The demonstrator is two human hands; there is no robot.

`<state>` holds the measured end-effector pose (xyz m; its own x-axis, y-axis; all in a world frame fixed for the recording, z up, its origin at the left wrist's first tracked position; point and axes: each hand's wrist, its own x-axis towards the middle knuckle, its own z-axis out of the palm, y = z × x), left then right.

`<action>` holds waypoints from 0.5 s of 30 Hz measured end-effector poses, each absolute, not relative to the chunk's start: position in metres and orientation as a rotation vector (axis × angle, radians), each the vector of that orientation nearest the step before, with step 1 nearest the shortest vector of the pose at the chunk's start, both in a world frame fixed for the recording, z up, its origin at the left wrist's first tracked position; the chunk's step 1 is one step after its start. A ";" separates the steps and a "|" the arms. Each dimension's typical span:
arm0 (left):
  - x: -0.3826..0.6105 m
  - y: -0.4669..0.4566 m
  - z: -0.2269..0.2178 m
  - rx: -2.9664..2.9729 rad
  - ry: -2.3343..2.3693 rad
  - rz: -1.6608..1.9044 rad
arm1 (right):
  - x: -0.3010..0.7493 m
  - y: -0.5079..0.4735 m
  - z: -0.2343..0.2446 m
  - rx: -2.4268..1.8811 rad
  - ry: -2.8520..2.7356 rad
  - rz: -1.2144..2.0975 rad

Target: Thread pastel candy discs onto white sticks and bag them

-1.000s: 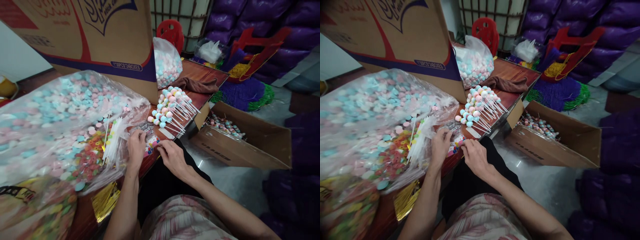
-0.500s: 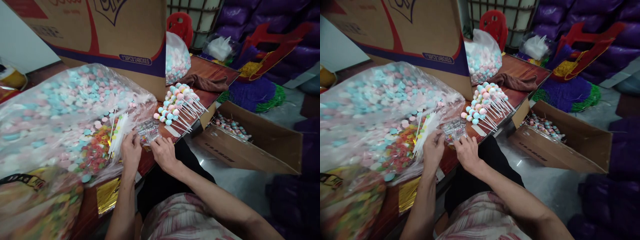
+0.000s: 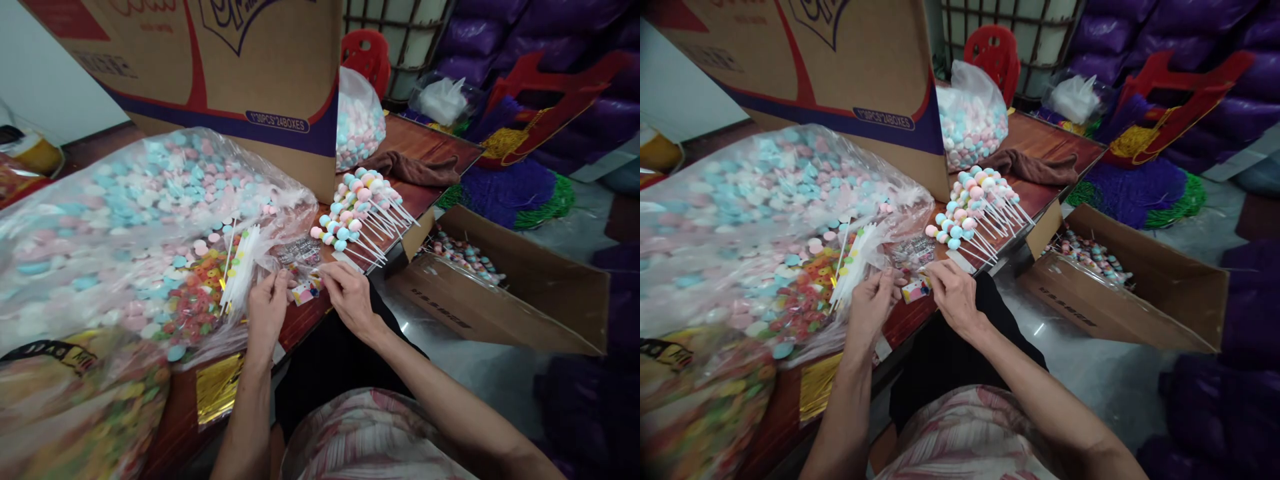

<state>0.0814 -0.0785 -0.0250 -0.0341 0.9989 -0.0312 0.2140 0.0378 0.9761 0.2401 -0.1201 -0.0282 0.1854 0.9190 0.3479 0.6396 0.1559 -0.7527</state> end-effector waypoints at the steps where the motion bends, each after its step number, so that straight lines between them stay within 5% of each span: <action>1: 0.084 -0.079 -0.023 1.230 1.338 1.054 | 0.241 -0.121 -0.028 -1.538 -1.568 0.360; 7: 0.107 -0.082 -0.009 0.740 1.067 1.025 | 0.247 -0.125 -0.027 -1.443 -1.702 0.321; 15: 0.137 -0.086 -0.010 0.409 0.894 1.128 | 0.246 -0.126 -0.025 -1.230 -0.864 1.009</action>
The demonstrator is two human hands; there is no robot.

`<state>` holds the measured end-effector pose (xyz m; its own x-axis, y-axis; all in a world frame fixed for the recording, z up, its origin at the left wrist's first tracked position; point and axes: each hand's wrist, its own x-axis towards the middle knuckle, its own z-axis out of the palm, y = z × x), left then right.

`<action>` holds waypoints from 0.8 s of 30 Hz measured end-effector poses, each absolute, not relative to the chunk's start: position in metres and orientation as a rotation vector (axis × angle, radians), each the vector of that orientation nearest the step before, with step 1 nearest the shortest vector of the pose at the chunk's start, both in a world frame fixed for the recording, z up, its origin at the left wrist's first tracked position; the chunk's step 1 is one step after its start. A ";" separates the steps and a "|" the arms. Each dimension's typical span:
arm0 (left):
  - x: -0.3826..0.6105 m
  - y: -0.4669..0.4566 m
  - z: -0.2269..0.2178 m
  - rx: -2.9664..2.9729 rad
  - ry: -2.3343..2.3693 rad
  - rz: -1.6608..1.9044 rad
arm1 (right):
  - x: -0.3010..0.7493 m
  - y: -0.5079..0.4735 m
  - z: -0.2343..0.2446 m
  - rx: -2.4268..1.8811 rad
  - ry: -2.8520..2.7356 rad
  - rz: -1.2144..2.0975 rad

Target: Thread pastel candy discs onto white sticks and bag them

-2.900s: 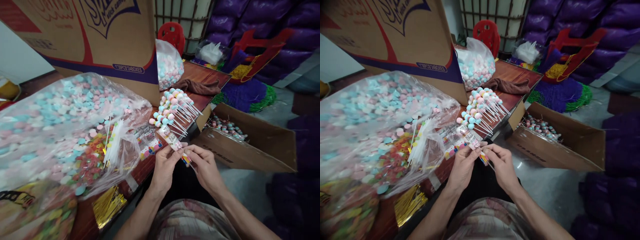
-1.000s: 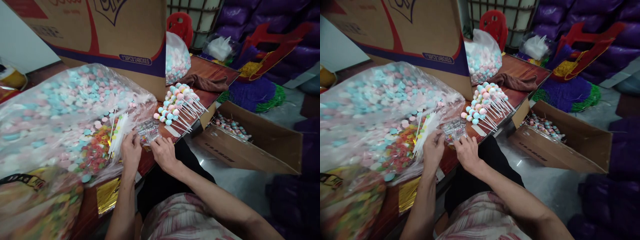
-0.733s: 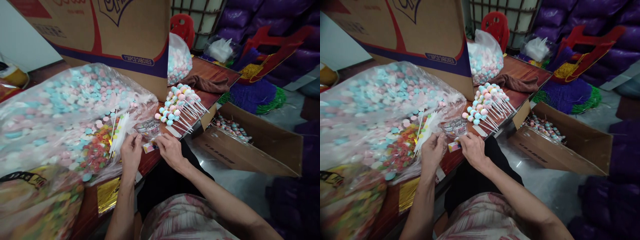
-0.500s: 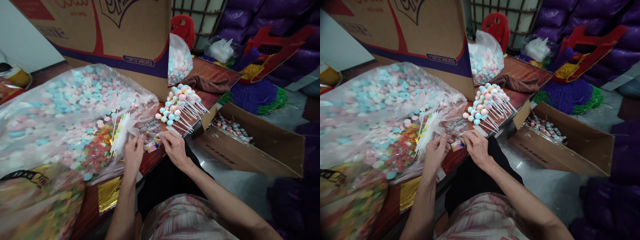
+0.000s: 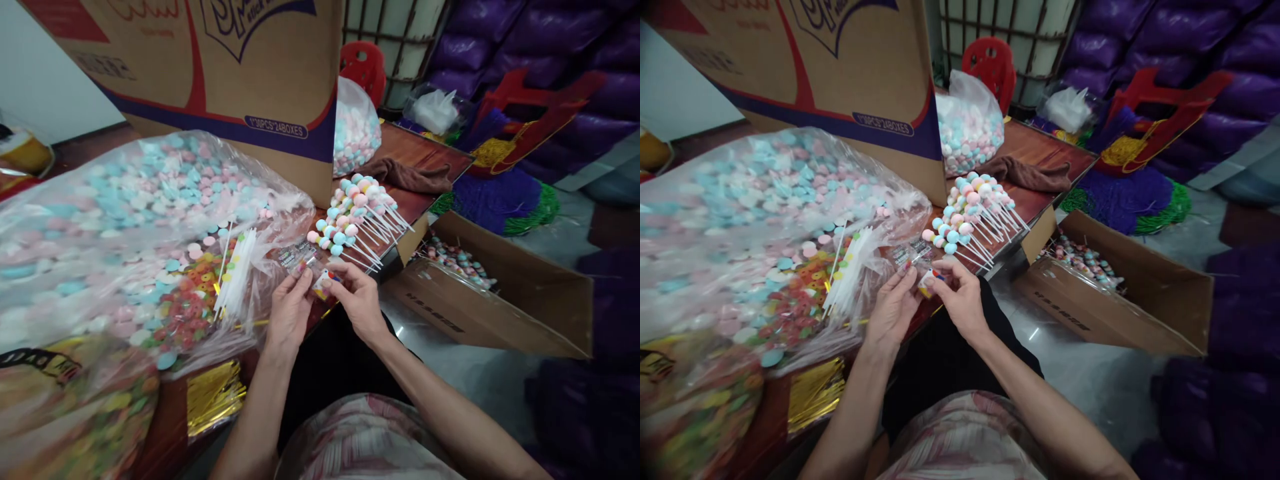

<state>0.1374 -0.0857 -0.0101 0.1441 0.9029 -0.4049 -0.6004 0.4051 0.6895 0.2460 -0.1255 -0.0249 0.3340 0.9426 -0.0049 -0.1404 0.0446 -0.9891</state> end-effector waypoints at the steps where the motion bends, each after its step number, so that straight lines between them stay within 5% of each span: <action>1: 0.141 -0.087 -0.011 0.393 0.885 1.152 | 0.246 -0.124 -0.024 -1.221 -0.829 1.045; 24: 0.141 -0.090 -0.002 0.476 0.942 1.337 | 0.270 -0.117 -0.007 -1.317 -1.020 1.103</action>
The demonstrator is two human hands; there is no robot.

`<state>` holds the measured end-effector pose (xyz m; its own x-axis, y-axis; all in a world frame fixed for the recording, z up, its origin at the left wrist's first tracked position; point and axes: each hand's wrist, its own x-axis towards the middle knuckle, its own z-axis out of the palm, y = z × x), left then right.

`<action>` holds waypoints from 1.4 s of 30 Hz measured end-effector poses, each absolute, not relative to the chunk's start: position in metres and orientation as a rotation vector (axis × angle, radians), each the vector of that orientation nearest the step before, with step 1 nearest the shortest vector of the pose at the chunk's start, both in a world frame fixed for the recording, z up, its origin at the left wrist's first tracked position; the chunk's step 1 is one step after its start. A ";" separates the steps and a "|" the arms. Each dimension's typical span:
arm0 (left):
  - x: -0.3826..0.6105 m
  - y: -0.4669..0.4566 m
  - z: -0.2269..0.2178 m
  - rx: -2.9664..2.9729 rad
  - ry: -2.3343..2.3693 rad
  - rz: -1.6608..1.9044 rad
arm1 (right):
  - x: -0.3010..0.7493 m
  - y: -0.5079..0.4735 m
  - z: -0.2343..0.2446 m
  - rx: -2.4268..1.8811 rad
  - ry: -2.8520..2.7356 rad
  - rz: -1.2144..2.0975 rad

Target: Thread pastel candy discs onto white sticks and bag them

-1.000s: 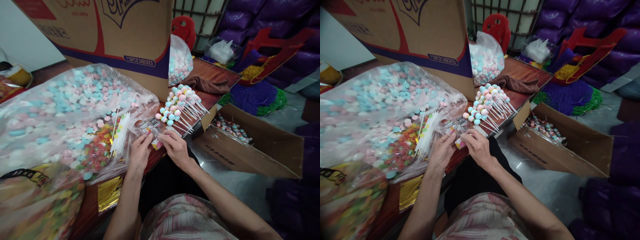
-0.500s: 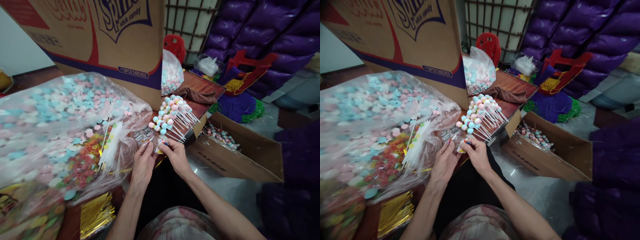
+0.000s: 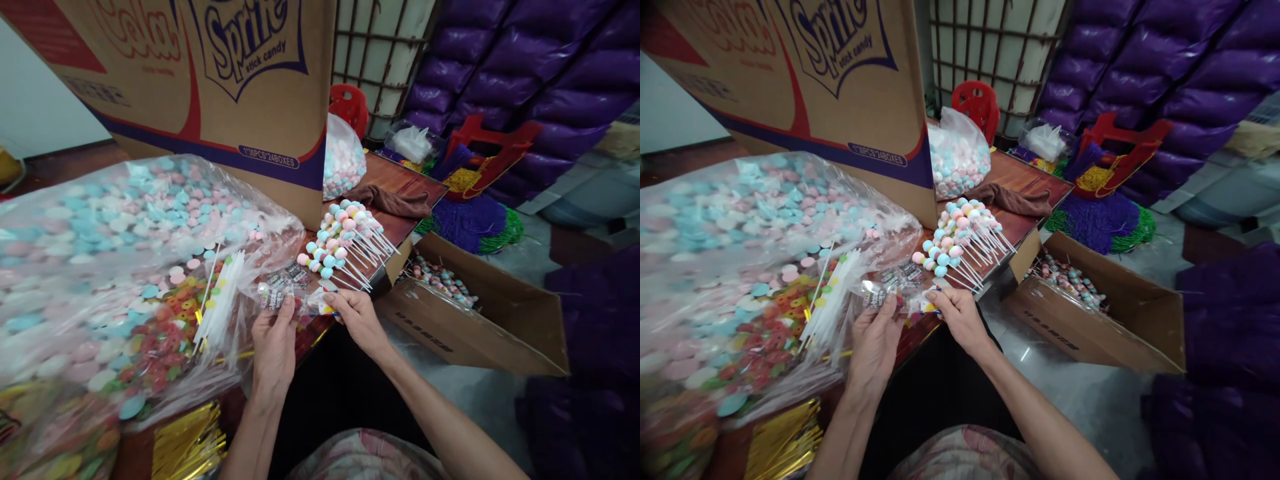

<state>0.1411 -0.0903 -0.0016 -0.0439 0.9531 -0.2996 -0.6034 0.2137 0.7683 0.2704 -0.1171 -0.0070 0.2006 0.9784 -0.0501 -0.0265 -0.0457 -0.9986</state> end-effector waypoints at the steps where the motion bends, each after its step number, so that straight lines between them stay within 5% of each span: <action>1: 0.141 -0.089 -0.001 0.476 0.953 1.373 | 0.270 -0.117 -0.006 -1.317 -1.034 1.101; 13: 0.141 -0.086 -0.006 0.457 0.998 1.476 | 0.274 -0.109 -0.004 -1.363 -1.084 1.047; 26: 0.134 -0.068 -0.014 0.094 0.991 1.415 | 0.309 -0.080 -0.006 -1.982 -1.711 -0.161; 32: 0.134 -0.064 -0.012 -0.001 1.026 1.346 | 0.304 -0.076 -0.016 -2.102 -1.678 -0.069; 42: 0.132 -0.057 -0.008 -0.020 1.086 1.338 | 0.322 -0.141 0.004 -1.424 -1.231 0.346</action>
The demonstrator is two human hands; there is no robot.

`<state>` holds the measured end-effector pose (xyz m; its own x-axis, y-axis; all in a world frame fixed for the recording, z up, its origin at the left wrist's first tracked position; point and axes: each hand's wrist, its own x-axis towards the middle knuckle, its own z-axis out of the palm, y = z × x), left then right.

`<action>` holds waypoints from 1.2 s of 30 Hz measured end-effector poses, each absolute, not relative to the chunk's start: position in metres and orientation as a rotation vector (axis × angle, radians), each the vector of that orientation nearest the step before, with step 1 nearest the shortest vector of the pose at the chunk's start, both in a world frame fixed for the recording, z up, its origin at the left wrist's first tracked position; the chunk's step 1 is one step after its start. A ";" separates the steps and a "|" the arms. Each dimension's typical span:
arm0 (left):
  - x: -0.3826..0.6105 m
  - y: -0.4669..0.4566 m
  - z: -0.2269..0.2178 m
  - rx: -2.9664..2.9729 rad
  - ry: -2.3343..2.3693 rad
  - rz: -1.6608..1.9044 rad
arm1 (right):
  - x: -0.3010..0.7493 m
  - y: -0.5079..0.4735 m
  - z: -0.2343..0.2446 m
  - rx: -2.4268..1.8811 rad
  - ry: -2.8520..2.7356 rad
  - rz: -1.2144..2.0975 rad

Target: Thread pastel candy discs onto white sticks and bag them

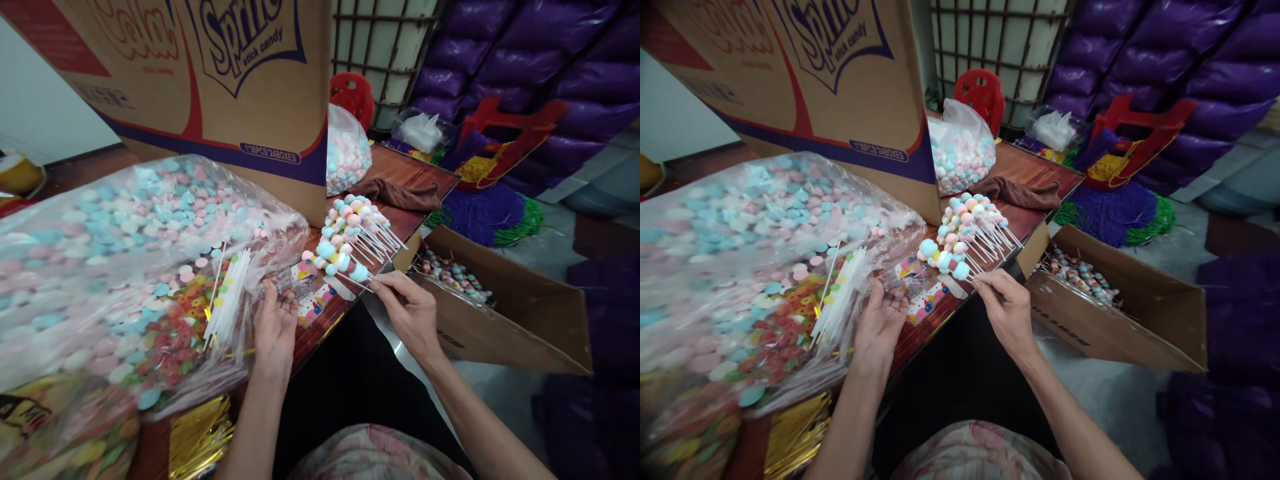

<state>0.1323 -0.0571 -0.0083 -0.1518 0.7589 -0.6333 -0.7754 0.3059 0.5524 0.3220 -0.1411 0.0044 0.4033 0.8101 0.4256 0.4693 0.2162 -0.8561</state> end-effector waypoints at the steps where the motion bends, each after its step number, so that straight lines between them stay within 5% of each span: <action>1: 0.133 -0.057 -0.008 -0.011 1.091 1.336 | 0.324 -0.146 0.005 -1.411 -1.245 0.335; 10: 0.138 -0.057 -0.013 0.213 1.048 1.425 | 0.353 -0.162 0.009 -1.497 -1.646 0.122; 36: 0.144 -0.054 -0.029 0.640 0.990 1.422 | 0.378 -0.164 0.018 -1.478 -1.621 0.712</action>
